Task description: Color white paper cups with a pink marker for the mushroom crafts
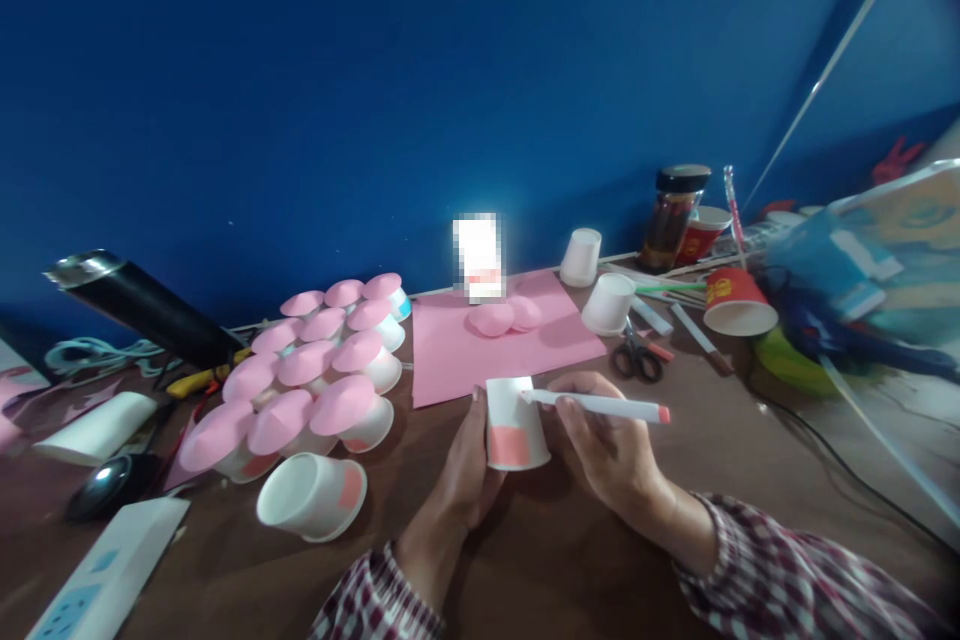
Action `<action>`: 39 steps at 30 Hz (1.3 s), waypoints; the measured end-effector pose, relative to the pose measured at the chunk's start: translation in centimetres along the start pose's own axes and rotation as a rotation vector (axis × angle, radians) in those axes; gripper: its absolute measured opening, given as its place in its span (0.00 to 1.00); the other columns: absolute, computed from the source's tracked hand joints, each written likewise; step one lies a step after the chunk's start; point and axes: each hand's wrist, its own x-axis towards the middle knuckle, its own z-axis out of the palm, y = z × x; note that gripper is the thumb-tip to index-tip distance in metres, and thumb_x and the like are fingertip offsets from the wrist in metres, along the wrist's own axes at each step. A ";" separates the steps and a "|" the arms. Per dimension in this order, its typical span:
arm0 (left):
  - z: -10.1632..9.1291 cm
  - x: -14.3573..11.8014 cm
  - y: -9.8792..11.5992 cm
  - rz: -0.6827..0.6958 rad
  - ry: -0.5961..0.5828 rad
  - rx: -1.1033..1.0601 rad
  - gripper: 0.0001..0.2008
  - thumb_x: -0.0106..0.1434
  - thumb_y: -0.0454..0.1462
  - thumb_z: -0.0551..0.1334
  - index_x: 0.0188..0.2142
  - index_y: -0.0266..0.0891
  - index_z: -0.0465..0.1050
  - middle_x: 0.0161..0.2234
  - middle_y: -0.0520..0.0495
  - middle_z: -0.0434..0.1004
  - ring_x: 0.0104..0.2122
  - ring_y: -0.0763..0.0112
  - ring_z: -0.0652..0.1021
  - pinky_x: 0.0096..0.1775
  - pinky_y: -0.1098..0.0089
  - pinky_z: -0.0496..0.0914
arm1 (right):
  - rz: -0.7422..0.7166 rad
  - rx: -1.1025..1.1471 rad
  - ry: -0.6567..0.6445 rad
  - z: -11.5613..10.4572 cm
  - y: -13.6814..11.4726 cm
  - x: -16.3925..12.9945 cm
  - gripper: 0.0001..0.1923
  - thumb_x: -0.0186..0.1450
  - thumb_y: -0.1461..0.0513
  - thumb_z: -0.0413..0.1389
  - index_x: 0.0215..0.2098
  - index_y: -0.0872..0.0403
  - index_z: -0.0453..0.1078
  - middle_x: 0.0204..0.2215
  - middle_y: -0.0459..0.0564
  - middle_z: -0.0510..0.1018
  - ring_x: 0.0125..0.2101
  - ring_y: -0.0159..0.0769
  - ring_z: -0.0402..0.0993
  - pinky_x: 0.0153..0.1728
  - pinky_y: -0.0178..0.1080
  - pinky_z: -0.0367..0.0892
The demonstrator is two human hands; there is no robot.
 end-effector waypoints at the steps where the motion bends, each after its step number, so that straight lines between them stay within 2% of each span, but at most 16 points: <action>1: 0.0 0.0 0.0 0.004 -0.006 0.006 0.29 0.65 0.56 0.54 0.49 0.34 0.76 0.46 0.39 0.80 0.51 0.56 0.74 0.56 0.60 0.62 | -0.001 0.004 -0.001 0.0 0.1 0.0 0.05 0.71 0.59 0.53 0.41 0.51 0.69 0.24 0.44 0.73 0.23 0.32 0.71 0.23 0.31 0.68; 6: 0.2 0.0 0.1 0.015 -0.026 0.018 0.29 0.65 0.55 0.54 0.49 0.33 0.76 0.46 0.40 0.80 0.51 0.57 0.74 0.56 0.60 0.62 | 0.012 -0.018 -0.016 0.0 0.3 0.0 0.06 0.70 0.58 0.53 0.41 0.52 0.69 0.25 0.45 0.74 0.24 0.34 0.72 0.25 0.33 0.69; 16: 0.4 -0.3 0.3 -0.024 0.011 -0.035 0.29 0.65 0.54 0.55 0.51 0.33 0.75 0.46 0.38 0.81 0.52 0.55 0.75 0.58 0.58 0.62 | 0.005 -0.024 0.018 0.0 0.1 0.3 0.07 0.71 0.58 0.53 0.39 0.52 0.70 0.29 0.47 0.76 0.27 0.34 0.73 0.27 0.33 0.71; 22: 0.4 -0.3 0.4 -0.028 0.039 -0.029 0.30 0.65 0.55 0.54 0.53 0.33 0.73 0.47 0.39 0.81 0.53 0.55 0.75 0.59 0.59 0.61 | 0.014 -0.007 0.002 -0.1 0.0 0.4 0.07 0.71 0.58 0.52 0.39 0.52 0.69 0.29 0.47 0.74 0.26 0.33 0.71 0.26 0.32 0.69; 30: 0.7 -0.5 0.7 -0.034 0.069 -0.014 0.27 0.65 0.53 0.57 0.48 0.34 0.77 0.45 0.40 0.82 0.51 0.56 0.76 0.56 0.61 0.65 | 0.066 0.068 -0.007 -0.1 0.0 0.5 0.08 0.71 0.57 0.52 0.39 0.52 0.68 0.28 0.47 0.74 0.26 0.34 0.73 0.26 0.34 0.71; 35: 0.7 -0.5 0.7 -0.033 0.068 -0.037 0.24 0.65 0.52 0.58 0.46 0.33 0.78 0.43 0.41 0.82 0.49 0.58 0.77 0.55 0.63 0.65 | 0.039 0.003 0.005 -0.2 -0.1 0.5 0.08 0.70 0.58 0.52 0.37 0.53 0.69 0.27 0.46 0.74 0.25 0.33 0.71 0.26 0.33 0.70; 39: 0.9 -0.4 0.9 -0.038 0.057 -0.044 0.25 0.65 0.52 0.58 0.43 0.32 0.78 0.42 0.40 0.82 0.48 0.57 0.77 0.53 0.62 0.66 | 0.088 0.026 -0.032 -0.2 -0.1 0.3 0.09 0.71 0.57 0.52 0.36 0.53 0.69 0.27 0.47 0.73 0.25 0.33 0.71 0.24 0.33 0.69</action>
